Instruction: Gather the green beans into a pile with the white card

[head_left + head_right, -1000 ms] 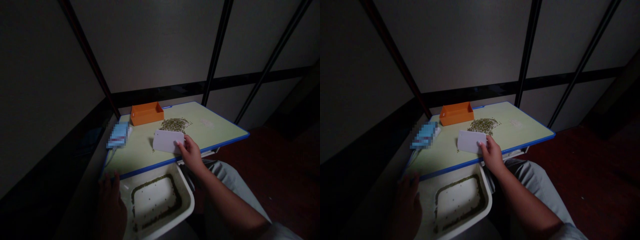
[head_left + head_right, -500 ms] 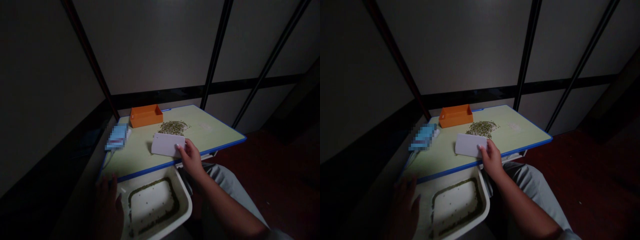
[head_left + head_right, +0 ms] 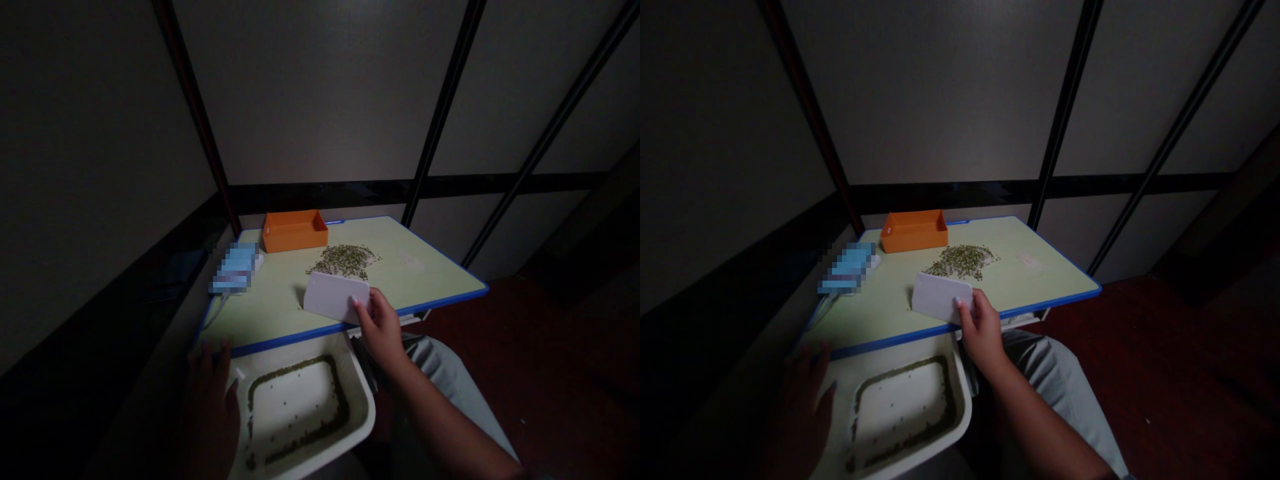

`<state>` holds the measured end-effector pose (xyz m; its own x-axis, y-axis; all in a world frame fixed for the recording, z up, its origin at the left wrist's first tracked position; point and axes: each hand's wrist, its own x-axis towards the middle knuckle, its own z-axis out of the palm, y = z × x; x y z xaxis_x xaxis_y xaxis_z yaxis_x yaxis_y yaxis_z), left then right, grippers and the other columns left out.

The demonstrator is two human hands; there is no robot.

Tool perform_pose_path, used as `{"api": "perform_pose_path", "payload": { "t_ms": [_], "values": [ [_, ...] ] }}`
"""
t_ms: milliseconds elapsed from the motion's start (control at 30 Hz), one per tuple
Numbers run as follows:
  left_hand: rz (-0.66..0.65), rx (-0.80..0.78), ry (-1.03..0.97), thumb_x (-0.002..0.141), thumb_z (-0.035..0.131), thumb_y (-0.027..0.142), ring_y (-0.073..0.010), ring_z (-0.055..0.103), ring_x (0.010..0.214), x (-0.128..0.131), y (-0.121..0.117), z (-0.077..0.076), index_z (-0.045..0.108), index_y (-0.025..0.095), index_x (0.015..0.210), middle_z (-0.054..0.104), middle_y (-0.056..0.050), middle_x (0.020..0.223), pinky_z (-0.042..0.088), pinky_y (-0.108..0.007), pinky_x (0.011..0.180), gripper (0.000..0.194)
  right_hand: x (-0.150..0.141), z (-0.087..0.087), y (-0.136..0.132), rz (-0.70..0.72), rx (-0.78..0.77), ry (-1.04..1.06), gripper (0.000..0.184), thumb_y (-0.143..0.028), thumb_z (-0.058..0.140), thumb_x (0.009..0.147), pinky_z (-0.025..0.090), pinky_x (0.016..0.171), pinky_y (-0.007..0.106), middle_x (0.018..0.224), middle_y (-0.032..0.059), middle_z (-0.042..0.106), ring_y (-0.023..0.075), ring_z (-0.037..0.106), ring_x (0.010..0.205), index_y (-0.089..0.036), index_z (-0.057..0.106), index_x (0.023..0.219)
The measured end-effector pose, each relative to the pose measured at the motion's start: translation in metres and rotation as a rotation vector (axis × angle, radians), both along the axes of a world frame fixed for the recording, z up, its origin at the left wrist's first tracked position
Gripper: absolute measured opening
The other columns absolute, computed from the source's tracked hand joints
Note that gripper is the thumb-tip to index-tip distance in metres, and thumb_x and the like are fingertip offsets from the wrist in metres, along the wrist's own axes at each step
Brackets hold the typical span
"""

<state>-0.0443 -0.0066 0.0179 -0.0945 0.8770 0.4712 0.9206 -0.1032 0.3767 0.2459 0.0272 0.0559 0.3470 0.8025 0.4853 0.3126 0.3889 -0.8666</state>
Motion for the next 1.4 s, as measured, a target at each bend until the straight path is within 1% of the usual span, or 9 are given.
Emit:
{"api": "perform_pose_path", "payload": {
  "t_ms": [200,333,433,533,667,833,1100,1300,1400],
  "values": [
    [0.015,-0.012,-0.010,0.092,0.026,0.038,-0.0345,0.026,0.150,0.004,-0.002,0.006,0.051,0.012,0.136,0.042,-0.020,0.152,0.031,-0.057,0.119,0.057,-0.006,0.002,0.002,0.011,-0.031,0.003,0.015,-0.036,0.055,0.092,0.044,0.065,0.027,0.080,0.0008,0.064,0.0180,0.058,0.073,-0.022,0.060,0.094],
    [0.018,-0.026,0.020,0.093,0.024,0.039,-0.0327,0.028,0.149,0.004,-0.002,0.004,0.051,0.011,0.135,0.041,-0.019,0.153,0.029,-0.053,0.120,0.058,-0.010,0.004,0.001,0.022,-0.013,0.026,0.013,-0.035,0.056,0.091,0.045,0.067,0.026,0.081,0.0009,0.065,0.0175,0.059,0.074,-0.022,0.060,0.093],
    [0.027,-0.022,0.028,0.093,0.023,0.040,-0.0312,0.029,0.149,0.003,-0.001,0.002,0.051,0.013,0.136,0.041,-0.017,0.153,0.029,-0.051,0.121,0.058,-0.008,0.005,0.001,0.025,0.019,0.075,0.014,-0.035,0.057,0.090,0.047,0.071,0.027,0.085,0.0022,0.066,0.0184,0.060,0.079,-0.022,0.060,0.093],
    [0.028,-0.020,0.019,0.093,0.021,0.041,-0.0333,0.028,0.149,0.003,-0.001,0.001,0.051,0.011,0.136,0.042,-0.018,0.153,0.031,-0.053,0.120,0.060,0.000,0.006,0.004,0.012,0.031,0.060,0.014,-0.036,0.057,0.090,0.046,0.070,0.027,0.082,0.0016,0.065,0.0183,0.059,0.078,-0.022,0.060,0.091],
    [0.031,-0.017,0.015,0.093,0.022,0.041,-0.0341,0.028,0.149,0.005,-0.002,0.004,0.052,0.011,0.136,0.043,-0.020,0.152,0.032,-0.055,0.119,0.060,0.013,0.013,0.018,0.068,0.011,0.044,0.016,-0.038,0.060,0.086,0.045,0.066,0.026,0.078,0.0003,0.063,0.0171,0.058,0.073,-0.022,0.059,0.087],
    [0.032,-0.015,0.034,0.093,0.026,0.038,-0.0322,0.031,0.148,0.006,-0.004,0.005,0.054,0.014,0.134,0.045,-0.018,0.151,0.030,-0.055,0.120,0.055,0.017,0.022,0.039,0.156,0.021,0.093,0.020,-0.040,0.063,0.082,0.048,0.068,0.028,0.080,0.0018,0.065,0.0186,0.060,0.077,-0.022,0.059,0.087],
    [0.026,0.016,-0.005,0.090,0.033,0.030,-0.0282,0.033,0.148,0.003,-0.005,-0.002,0.055,0.020,0.132,0.047,-0.012,0.150,0.028,-0.053,0.123,0.049,0.010,0.017,0.045,0.155,0.004,0.035,0.017,-0.039,0.061,0.083,0.048,0.065,0.027,0.077,0.0013,0.064,0.0186,0.059,0.074,-0.022,0.058,0.086],
    [0.030,0.011,-0.012,0.090,0.028,0.025,-0.0295,0.035,0.146,0.006,-0.006,0.000,0.054,0.015,0.134,0.047,-0.015,0.150,0.032,-0.051,0.121,0.052,0.010,0.016,0.044,0.176,-0.012,0.023,0.016,-0.038,0.060,0.084,0.048,0.066,0.027,0.079,0.0019,0.065,0.0188,0.060,0.076,-0.022,0.058,0.086],
    [0.031,0.013,-0.016,0.090,0.028,0.026,-0.0289,0.036,0.146,0.006,-0.006,0.001,0.054,0.016,0.134,0.047,-0.014,0.150,0.033,-0.051,0.120,0.052,0.010,0.015,0.044,0.166,-0.016,0.026,0.017,-0.039,0.060,0.084,0.048,0.066,0.028,0.079,0.0020,0.066,0.0188,0.060,0.075,-0.022,0.059,0.087]
  ]
}}
